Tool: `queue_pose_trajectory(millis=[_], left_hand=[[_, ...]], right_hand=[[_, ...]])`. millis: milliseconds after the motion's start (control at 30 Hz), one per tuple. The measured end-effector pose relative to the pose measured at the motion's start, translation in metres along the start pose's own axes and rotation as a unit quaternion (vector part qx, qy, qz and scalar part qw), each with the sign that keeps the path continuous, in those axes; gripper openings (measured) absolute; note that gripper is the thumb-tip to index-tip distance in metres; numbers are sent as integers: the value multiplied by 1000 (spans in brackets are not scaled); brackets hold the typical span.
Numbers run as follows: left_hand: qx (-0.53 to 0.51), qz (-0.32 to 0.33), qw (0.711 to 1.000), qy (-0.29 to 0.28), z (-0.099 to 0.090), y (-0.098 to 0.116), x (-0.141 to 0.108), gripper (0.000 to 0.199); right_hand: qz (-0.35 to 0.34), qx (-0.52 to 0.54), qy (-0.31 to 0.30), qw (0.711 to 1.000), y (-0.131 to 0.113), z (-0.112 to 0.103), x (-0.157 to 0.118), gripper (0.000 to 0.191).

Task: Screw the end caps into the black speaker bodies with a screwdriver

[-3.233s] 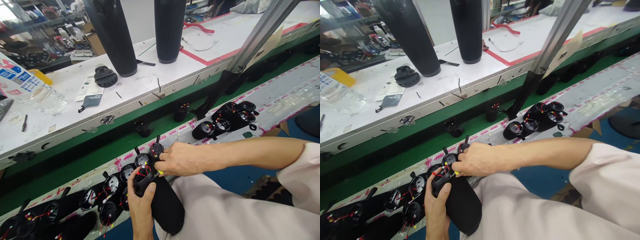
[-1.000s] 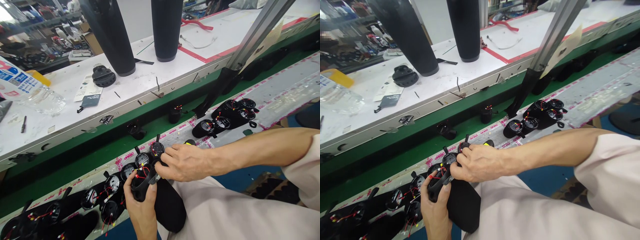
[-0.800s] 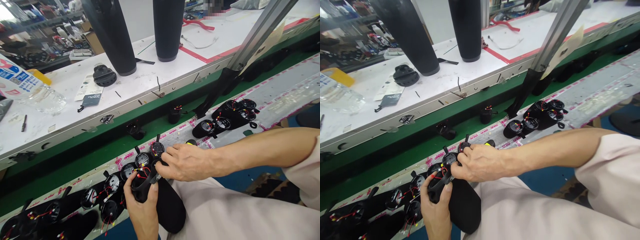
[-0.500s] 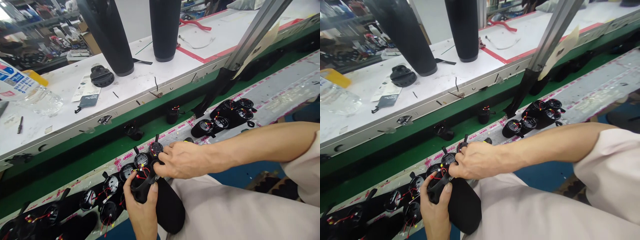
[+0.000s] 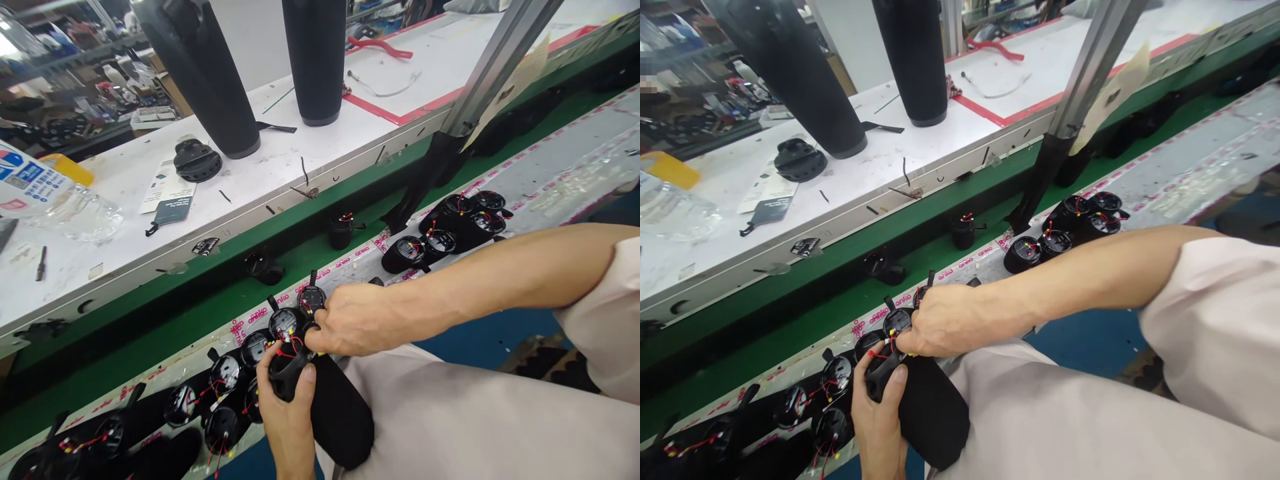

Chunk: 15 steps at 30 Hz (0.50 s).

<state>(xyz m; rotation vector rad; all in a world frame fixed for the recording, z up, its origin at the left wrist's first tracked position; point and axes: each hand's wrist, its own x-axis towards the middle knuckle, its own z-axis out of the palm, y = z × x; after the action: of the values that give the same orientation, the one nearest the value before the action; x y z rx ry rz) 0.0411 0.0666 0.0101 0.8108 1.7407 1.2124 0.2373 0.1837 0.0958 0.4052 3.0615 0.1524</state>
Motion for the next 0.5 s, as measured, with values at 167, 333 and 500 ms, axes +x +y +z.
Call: queue_pose_trajectory(millis=[167,333,500], left_hand=[[-15,6,1000,-16,-3,-4,3,74],[-63,-9,997,-50,-5,-6,8,78],[-109,-44,991,-57,-2,-5,15,79]], right_hand=[[-5,47,-52,998,3,-6,6,12],[6,94,-118,989,8,-17,10,21],[16,103,-110,988,9,-7,12,27]])
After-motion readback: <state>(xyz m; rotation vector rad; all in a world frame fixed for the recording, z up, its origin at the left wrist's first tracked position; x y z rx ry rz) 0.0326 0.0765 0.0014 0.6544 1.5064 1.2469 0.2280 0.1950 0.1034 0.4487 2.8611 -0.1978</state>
